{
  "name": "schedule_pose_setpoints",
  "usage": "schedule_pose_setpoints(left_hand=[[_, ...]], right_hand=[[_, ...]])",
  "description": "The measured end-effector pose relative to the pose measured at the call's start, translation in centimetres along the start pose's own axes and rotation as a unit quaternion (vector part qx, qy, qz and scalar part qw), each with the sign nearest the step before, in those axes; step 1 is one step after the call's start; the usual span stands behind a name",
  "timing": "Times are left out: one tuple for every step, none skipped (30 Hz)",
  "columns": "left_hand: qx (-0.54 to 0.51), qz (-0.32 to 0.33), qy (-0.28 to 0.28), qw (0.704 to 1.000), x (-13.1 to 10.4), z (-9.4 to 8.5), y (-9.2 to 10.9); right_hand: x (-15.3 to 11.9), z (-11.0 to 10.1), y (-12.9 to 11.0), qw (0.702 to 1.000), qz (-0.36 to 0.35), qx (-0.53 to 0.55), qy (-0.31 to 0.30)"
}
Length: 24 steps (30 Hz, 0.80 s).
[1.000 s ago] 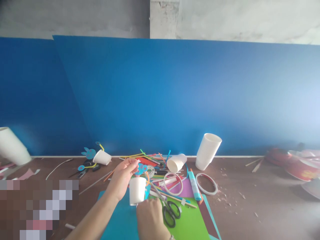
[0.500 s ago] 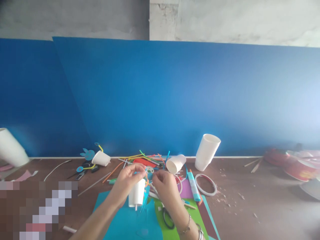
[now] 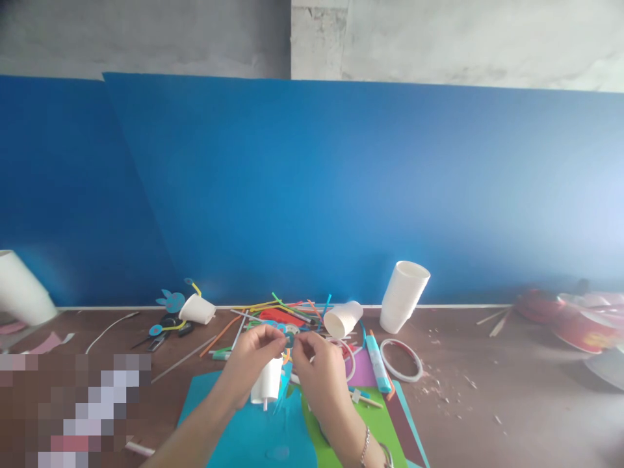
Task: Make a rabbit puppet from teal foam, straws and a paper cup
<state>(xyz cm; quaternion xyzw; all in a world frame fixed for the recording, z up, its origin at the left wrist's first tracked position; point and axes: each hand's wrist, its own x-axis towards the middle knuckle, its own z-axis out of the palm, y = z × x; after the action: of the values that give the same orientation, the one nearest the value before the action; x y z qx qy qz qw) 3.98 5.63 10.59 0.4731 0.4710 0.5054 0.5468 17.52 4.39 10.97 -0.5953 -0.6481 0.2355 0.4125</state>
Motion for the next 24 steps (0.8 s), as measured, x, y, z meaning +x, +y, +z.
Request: schedule_pose_setpoints(left_hand=[[-0.008, -0.004, -0.002, 1.000, -0.02, 0.00, 0.06], [-0.021, -0.009, -0.008, 1.000, -0.04, 0.00, 0.15], [-0.038, -0.015, -0.016, 0.999, -0.07, -0.01, 0.26], [-0.058, -0.021, -0.026, 0.998, -0.09, -0.03, 0.38], [-0.077, -0.027, -0.038, 0.996, -0.10, -0.05, 0.48], [-0.091, -0.031, -0.048, 0.994, -0.10, -0.08, 0.55], [-0.097, -0.033, -0.055, 0.993, -0.09, -0.10, 0.57], [-0.095, -0.033, -0.056, 0.993, -0.07, -0.13, 0.54], [-0.084, -0.032, -0.052, 0.995, -0.04, -0.15, 0.46], [-0.071, -0.029, -0.045, 0.996, 0.00, -0.15, 0.36], [-0.058, -0.026, -0.038, 0.997, 0.03, -0.15, 0.24], [-0.047, -0.023, -0.031, 0.998, 0.05, -0.13, 0.13], [-0.040, -0.020, -0.027, 0.999, 0.07, -0.10, 0.04], [-0.036, -0.018, -0.025, 0.999, 0.08, -0.06, -0.03], [-0.035, -0.016, -0.024, 0.999, 0.09, -0.01, -0.07], [-0.035, -0.015, -0.021, 0.999, 0.09, 0.05, -0.10], [-0.035, -0.013, -0.018, 0.999, 0.10, 0.10, -0.11], [-0.035, -0.010, -0.014, 0.999, 0.10, 0.16, -0.13], [-0.035, -0.006, -0.011, 0.999, 0.10, 0.21, -0.16], [-0.034, -0.001, -0.008, 0.999, 0.11, 0.25, -0.20], [-0.033, 0.003, -0.005, 0.999, 0.11, 0.29, -0.25], [-0.030, 0.007, -0.003, 1.000, 0.12, 0.33, -0.29], [-0.029, 0.010, -0.001, 1.000, 0.11, 0.35, -0.32], [-0.033, 0.014, 0.001, 0.999, 0.10, 0.37, -0.33]], right_hand=[[0.00, 0.00, 0.01, 1.000, 0.003, 0.003, -0.001], [0.01, -0.02, 0.02, 1.000, 0.007, 0.007, -0.001], [0.03, -0.04, 0.03, 1.000, 0.010, 0.012, -0.002], [0.05, -0.07, 0.04, 1.000, 0.013, 0.016, -0.001], [0.08, -0.11, 0.04, 1.000, 0.016, 0.020, -0.002], [0.11, -0.15, 0.03, 1.000, 0.018, 0.022, -0.003], [0.13, -0.18, 0.02, 1.000, 0.019, 0.023, -0.004], [0.15, -0.21, 0.01, 0.999, 0.020, 0.025, -0.005], [0.15, -0.24, -0.01, 0.999, 0.021, 0.026, -0.004], [0.15, -0.25, -0.03, 0.999, 0.021, 0.028, -0.003], [0.14, -0.25, -0.05, 0.999, 0.021, 0.029, -0.003], [0.12, -0.25, -0.06, 0.999, 0.020, 0.030, -0.003], [0.09, -0.24, -0.07, 0.999, 0.020, 0.029, -0.003], [0.07, -0.22, -0.08, 0.999, 0.019, 0.028, -0.004], [0.06, -0.20, -0.08, 0.999, 0.017, 0.026, -0.005], [0.05, -0.18, -0.08, 1.000, 0.016, 0.025, -0.006], [0.04, -0.16, -0.08, 1.000, 0.015, 0.025, -0.007], [0.04, -0.14, -0.08, 1.000, 0.014, 0.025, -0.008], [0.03, -0.11, -0.08, 0.999, 0.013, 0.027, -0.010], [0.02, -0.09, -0.10, 0.999, 0.012, 0.031, -0.011], [0.01, -0.07, -0.12, 0.999, 0.011, 0.035, -0.013], [-0.01, -0.06, -0.15, 0.999, 0.009, 0.039, -0.014], [-0.04, -0.05, -0.20, 0.999, 0.008, 0.043, -0.016], [-0.08, -0.05, -0.26, 0.999, 0.008, 0.045, -0.017]])
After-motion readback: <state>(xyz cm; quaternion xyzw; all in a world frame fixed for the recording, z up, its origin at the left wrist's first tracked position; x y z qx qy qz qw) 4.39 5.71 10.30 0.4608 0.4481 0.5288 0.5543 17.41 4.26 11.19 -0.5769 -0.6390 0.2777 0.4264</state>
